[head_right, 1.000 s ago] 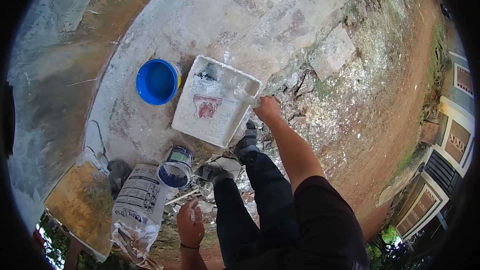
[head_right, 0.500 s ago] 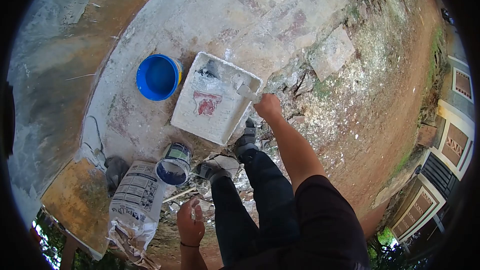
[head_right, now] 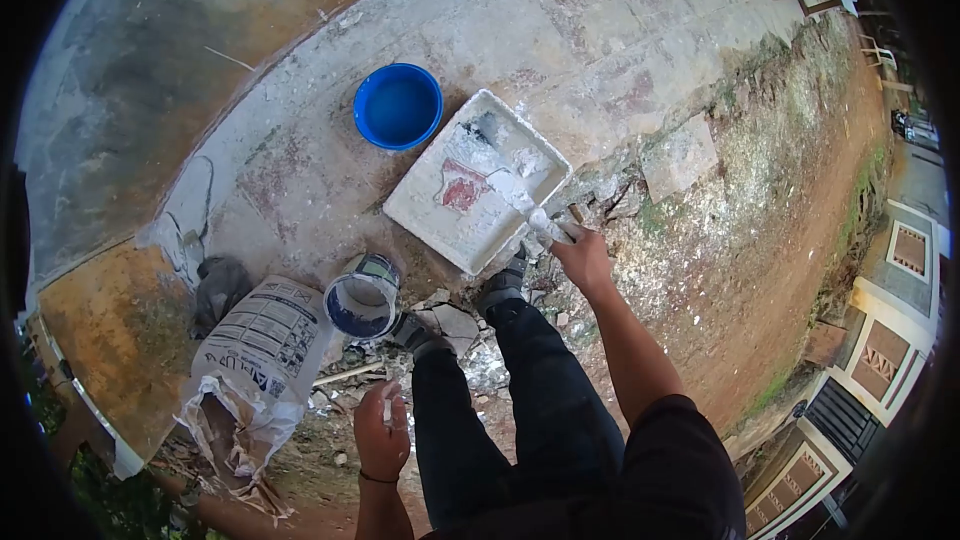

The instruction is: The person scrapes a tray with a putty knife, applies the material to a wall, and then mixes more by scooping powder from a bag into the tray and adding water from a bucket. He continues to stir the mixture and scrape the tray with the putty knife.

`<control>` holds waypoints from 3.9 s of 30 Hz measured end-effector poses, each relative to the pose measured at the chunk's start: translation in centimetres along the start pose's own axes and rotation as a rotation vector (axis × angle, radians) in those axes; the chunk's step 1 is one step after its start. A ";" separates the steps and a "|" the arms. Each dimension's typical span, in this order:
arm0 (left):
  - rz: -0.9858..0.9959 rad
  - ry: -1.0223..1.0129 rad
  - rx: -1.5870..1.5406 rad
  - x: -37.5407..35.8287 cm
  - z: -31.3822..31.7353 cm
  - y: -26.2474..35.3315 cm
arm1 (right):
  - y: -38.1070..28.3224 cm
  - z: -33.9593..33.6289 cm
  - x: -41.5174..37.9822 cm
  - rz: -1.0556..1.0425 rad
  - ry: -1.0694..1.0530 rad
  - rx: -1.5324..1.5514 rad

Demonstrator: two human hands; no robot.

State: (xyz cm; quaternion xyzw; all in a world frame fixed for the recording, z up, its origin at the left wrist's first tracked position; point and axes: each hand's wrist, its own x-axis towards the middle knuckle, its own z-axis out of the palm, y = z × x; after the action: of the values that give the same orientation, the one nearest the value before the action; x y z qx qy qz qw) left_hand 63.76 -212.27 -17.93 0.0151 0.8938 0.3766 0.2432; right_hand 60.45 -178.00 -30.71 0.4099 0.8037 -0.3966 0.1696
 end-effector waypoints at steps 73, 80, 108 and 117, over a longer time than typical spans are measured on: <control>-0.035 -0.176 -0.172 15.8 15.6 -1.2 | 3.1 15.3 17.6 -0.707 0.268 -0.449; 0.059 -0.232 -0.119 16.3 16.3 -2.4 | 6.9 10.8 22.2 -0.500 0.037 -0.468; -0.024 -0.285 -0.187 17.6 18.4 -1.0 | 7.0 10.8 23.4 -0.384 0.170 -0.424; -0.005 -0.107 -0.336 23.7 24.6 0.8 | 8.1 14.6 21.8 -0.567 0.145 -0.466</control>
State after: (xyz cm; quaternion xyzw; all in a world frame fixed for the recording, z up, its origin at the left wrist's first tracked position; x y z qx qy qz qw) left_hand 53.69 -190.34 -42.15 -0.0081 0.8041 0.5187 0.2903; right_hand 52.88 -175.09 -56.89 0.1486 0.9640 -0.2038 0.0844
